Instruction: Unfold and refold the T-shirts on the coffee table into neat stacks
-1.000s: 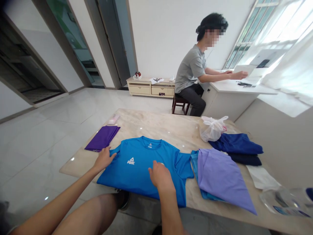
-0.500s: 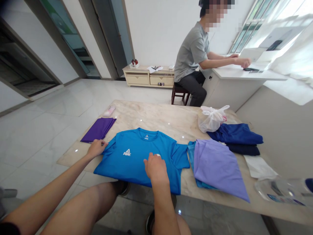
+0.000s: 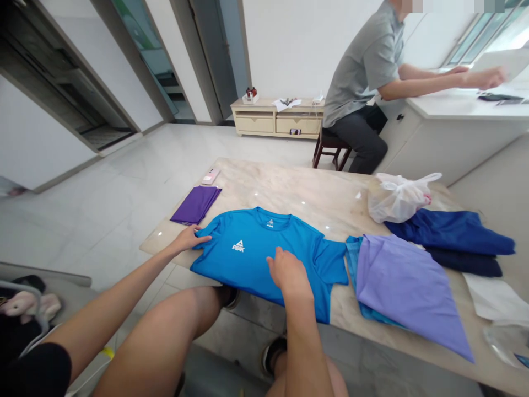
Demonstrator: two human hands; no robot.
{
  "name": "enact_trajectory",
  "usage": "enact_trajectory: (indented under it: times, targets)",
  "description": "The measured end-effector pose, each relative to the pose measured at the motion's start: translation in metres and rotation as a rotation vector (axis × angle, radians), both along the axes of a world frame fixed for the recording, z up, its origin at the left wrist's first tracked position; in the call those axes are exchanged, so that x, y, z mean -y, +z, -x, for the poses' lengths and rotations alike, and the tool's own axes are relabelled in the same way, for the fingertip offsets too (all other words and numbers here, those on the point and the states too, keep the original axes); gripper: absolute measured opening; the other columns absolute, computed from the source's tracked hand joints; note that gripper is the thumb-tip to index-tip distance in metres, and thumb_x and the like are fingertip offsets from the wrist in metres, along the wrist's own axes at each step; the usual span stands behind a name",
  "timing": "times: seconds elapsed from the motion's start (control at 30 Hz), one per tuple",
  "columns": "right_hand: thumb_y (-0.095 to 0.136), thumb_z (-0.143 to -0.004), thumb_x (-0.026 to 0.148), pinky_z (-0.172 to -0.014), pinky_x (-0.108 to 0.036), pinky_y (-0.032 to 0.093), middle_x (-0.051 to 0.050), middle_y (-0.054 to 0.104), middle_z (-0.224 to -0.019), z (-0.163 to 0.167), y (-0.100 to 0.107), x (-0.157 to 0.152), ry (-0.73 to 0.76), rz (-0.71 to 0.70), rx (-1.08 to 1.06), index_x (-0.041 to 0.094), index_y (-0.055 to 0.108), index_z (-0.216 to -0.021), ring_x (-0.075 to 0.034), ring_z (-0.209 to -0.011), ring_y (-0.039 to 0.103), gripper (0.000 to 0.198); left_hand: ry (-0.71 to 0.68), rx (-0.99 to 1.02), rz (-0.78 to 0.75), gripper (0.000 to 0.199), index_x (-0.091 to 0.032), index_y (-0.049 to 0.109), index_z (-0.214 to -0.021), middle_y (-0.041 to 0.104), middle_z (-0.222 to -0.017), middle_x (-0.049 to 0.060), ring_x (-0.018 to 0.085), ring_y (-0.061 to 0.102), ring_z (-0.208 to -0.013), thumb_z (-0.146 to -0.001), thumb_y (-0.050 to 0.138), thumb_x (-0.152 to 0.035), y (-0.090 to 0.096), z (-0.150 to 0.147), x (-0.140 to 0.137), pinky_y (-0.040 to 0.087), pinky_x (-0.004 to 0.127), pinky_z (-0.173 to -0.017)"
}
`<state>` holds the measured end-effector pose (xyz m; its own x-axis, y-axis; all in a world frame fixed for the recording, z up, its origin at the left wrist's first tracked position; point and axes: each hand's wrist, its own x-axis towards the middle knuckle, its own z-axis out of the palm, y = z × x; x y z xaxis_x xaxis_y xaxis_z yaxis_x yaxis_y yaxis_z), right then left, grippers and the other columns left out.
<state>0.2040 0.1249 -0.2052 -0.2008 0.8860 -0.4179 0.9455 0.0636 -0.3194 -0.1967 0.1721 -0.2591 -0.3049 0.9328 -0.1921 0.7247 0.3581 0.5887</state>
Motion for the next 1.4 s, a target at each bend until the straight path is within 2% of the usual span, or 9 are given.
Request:
enact_trajectory:
  times: [0.23, 0.43, 0.6, 0.7, 0.9, 1.0, 1.17, 1.23, 1.4]
  targets:
    - [0.047, -0.114, 0.039, -0.110, -0.040, 0.051, -0.025, 0.069, -0.146, 0.001, 0.000, 0.000, 0.007, -0.003, -0.003, 0.009, 0.061, -0.154, -0.034, -0.133, 0.070, 0.052, -0.054, -0.240, -0.082, 0.019, -0.021, 0.071, -0.100, 0.073, -0.121, 0.016, 0.039, 0.063, -0.131, -0.091, 0.064, -0.036, 0.003, -0.005, 0.005, 0.047, 0.044, -0.110]
    - [0.048, -0.115, 0.038, -0.113, -0.040, 0.051, -0.025, 0.069, -0.146, 0.001, 0.006, -0.001, -0.006, 0.010, -0.007, 0.008, 0.060, -0.154, -0.033, -0.136, 0.068, 0.050, 0.000, -0.173, -0.085, 0.043, -0.015, 0.067, -0.124, 0.077, -0.122, 0.015, 0.031, 0.072, -0.113, -0.099, 0.056, -0.048, -0.005, -0.003, -0.017, 0.054, 0.038, -0.097]
    - [0.047, -0.115, 0.037, -0.115, -0.043, 0.051, -0.026, 0.069, -0.144, 0.001, 0.012, -0.002, -0.002, 0.031, -0.032, 0.007, 0.062, -0.152, -0.035, -0.139, 0.067, 0.050, -0.029, -0.124, -0.094, 0.044, -0.019, 0.073, -0.099, 0.081, -0.104, 0.013, 0.037, 0.073, -0.107, -0.068, 0.085, -0.049, -0.006, 0.002, -0.019, 0.053, 0.039, -0.094]
    - [0.048, -0.115, 0.038, -0.116, -0.044, 0.051, -0.026, 0.069, -0.145, 0.000, 0.014, -0.001, -0.004, 0.030, -0.041, 0.008, 0.061, -0.153, -0.035, -0.140, 0.066, 0.050, -0.036, -0.069, -0.136, 0.038, -0.021, 0.074, -0.090, 0.081, -0.095, 0.009, 0.034, 0.073, -0.101, -0.074, 0.076, -0.055, 0.000, 0.006, -0.014, 0.054, 0.038, -0.092]
    - [0.057, -0.111, 0.038, -0.118, -0.045, 0.051, -0.024, 0.065, -0.153, 0.000, 0.014, 0.002, 0.018, 0.061, -0.127, 0.009, 0.057, -0.159, -0.036, -0.146, 0.062, 0.057, -0.060, 0.118, -0.236, 0.062, -0.018, 0.072, -0.100, 0.079, -0.099, 0.008, 0.025, 0.071, -0.093, -0.076, 0.068, -0.075, 0.010, 0.002, -0.004, 0.057, 0.033, -0.081]
    - [0.059, -0.110, 0.041, -0.120, -0.046, 0.050, -0.023, 0.060, -0.158, 0.002, 0.014, 0.002, 0.044, 0.097, -0.157, 0.009, 0.053, -0.162, -0.036, -0.150, 0.058, 0.062, -0.062, 0.105, -0.268, 0.053, -0.019, 0.067, -0.092, 0.077, -0.091, 0.007, 0.024, 0.069, -0.087, -0.077, 0.069, -0.070, 0.014, -0.008, -0.005, 0.055, 0.032, -0.075]
    - [0.054, -0.112, 0.040, -0.121, -0.046, 0.048, -0.024, 0.061, -0.157, 0.002, 0.014, 0.000, 0.055, 0.106, -0.120, 0.007, 0.054, -0.161, -0.037, -0.150, 0.057, 0.059, -0.060, -0.199, -0.287, 0.028, -0.023, 0.061, -0.079, 0.069, -0.076, 0.006, 0.026, 0.068, -0.081, -0.088, 0.066, -0.048, 0.032, -0.045, -0.016, 0.050, 0.032, -0.073]
    - [0.052, -0.113, 0.040, -0.120, -0.046, 0.049, -0.025, 0.064, -0.153, 0.002, 0.012, 0.000, 0.056, 0.091, -0.096, 0.006, 0.056, -0.158, -0.037, -0.148, 0.060, 0.057, -0.165, -0.191, -0.253, 0.026, -0.022, 0.065, -0.087, 0.071, -0.078, 0.007, 0.025, 0.070, -0.077, -0.091, 0.068, -0.048, 0.040, -0.070, -0.019, 0.051, 0.032, -0.070]
    - [0.051, -0.113, 0.039, -0.117, -0.044, 0.051, -0.025, 0.070, -0.145, 0.003, 0.005, 0.000, 0.047, 0.051, -0.084, 0.008, 0.060, -0.154, -0.036, -0.143, 0.064, 0.053, -0.439, 0.292, -0.103, 0.055, -0.021, 0.062, -0.142, 0.080, -0.112, 0.010, 0.022, 0.077, -0.076, -0.107, 0.048, -0.060, 0.034, -0.123, -0.016, 0.062, 0.034, -0.067]
